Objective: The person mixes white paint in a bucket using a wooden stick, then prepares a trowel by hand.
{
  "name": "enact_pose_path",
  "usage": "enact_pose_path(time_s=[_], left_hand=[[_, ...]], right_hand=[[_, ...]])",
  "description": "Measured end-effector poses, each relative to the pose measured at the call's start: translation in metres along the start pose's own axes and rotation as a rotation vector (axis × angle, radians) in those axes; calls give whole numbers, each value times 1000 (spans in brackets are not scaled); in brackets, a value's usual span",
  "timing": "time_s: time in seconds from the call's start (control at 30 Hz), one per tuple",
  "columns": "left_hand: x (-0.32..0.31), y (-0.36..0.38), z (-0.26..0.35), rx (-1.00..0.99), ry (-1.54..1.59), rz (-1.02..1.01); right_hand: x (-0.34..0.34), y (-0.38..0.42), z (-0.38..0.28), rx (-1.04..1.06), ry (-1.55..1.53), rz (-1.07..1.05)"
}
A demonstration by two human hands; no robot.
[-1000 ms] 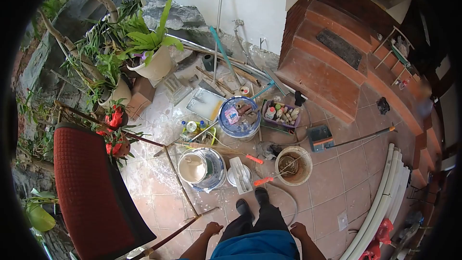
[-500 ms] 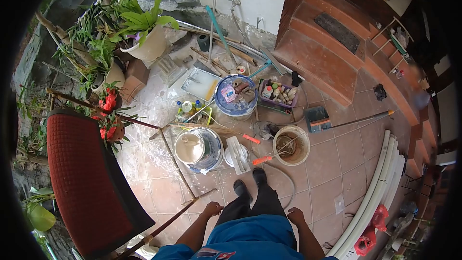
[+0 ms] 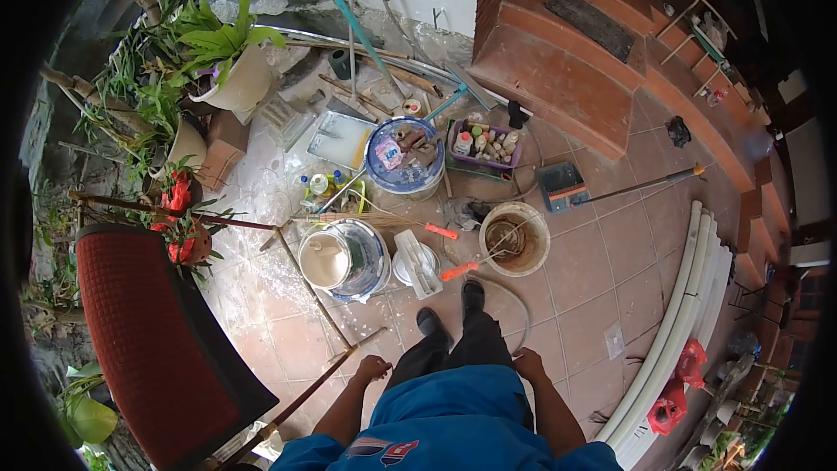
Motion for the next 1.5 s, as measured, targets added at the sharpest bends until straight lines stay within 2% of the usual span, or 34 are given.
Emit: enact_pose_path(time_s=[0.17, 0.23, 0.3, 0.33, 0.43, 0.47, 0.57, 0.67, 0.77, 0.8, 0.93, 1.17, 1.23, 1.33, 1.5], left_hand=[[8, -7, 40, -69, 73, 77], [9, -8, 58, -48, 100, 94], [6, -16, 74, -156, 8, 149], [6, -17, 84, -159, 21, 138], [6, -16, 106, -152, 10, 76], [4, -15, 111, -146, 1, 54], [-4, -15, 114, -109, 53, 68], [-3, -8, 121, -95, 106, 121], [-17, -12, 103, -51, 220, 161], [-17, -8, 104, 39, 259, 119], [-25, -12, 98, -54, 126, 189], [-33, -5, 106, 1, 220, 232], [-37, -2, 106, 7, 260, 248], [-34, 5, 110, -40, 231, 312], [-12, 11, 115, 102, 227, 431]], right_hand=[[9, -14, 9, -83, -39, -39], [8, -19, 17, -26, -24, -29], [12, -22, 30, -21, -48, -2], [12, -23, 34, 4, -37, 22], [16, -29, 47, -163, -56, -78], [20, -30, 46, -128, -39, -67], [22, -39, 56, -176, -80, -81], [28, -50, 56, -131, -104, -57], [28, -65, 60, -197, -128, -114], [29, -70, 59, -174, -146, -118], [30, -84, 66, -112, -213, -135], [50, -106, 58, -40, -159, -154], [59, -106, 47, -78, -143, -169], [65, -110, 42, -76, -123, -186], [60, -116, 48, -62, -78, -227]])
Point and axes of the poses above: each hand's wrist, its own y-axis away from the middle knuckle, its own x-axis out of the back of the hand, z = x × y, the point moved 4 cm from there along -y, towards the middle knuckle, and after that the axes turned 12 degrees about z, right-handed, at the moved point
